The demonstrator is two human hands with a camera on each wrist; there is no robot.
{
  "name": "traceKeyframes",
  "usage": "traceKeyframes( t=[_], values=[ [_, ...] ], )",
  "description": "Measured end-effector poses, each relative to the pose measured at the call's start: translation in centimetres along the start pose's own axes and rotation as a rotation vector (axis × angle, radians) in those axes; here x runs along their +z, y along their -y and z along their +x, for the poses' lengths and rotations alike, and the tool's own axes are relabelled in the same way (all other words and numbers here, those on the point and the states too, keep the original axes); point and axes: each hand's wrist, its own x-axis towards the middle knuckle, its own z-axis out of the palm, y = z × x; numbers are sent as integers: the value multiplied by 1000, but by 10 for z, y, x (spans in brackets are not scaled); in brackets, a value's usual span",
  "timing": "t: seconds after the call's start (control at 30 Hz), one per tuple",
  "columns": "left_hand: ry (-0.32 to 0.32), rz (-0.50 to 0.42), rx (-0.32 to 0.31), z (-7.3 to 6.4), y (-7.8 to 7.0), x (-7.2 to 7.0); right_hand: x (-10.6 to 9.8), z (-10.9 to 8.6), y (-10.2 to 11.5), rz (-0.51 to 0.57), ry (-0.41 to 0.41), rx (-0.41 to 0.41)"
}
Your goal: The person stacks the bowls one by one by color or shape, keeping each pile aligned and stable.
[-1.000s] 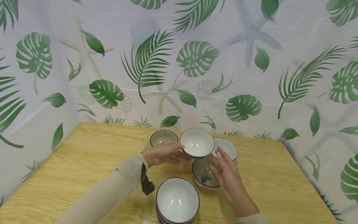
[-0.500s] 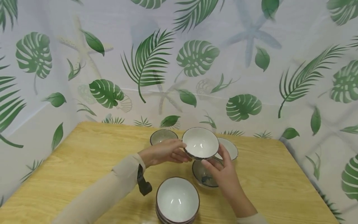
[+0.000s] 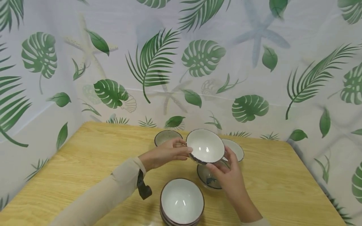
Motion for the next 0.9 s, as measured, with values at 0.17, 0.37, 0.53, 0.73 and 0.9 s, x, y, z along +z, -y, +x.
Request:
traceKeyframes(
  t=[0.17, 0.37, 0.53, 0.73, 0.9],
  values=[
    [29, 27, 40, -5, 0, -2, 0, -4, -3, 40, 16, -88],
    [60, 173, 117, -15, -5, -7, 4, -11, -1, 141, 50, -201],
    [21, 283, 199, -21, -10, -7, 2, -19, 4, 142, 77, -215],
    [-35, 233, 289, -30, -13, -6, 3, -23, 10, 210, 121, -201],
    [-43, 173, 270, -47, -13, -2, 6, -30, 10, 211, 120, -166]
  ],
)
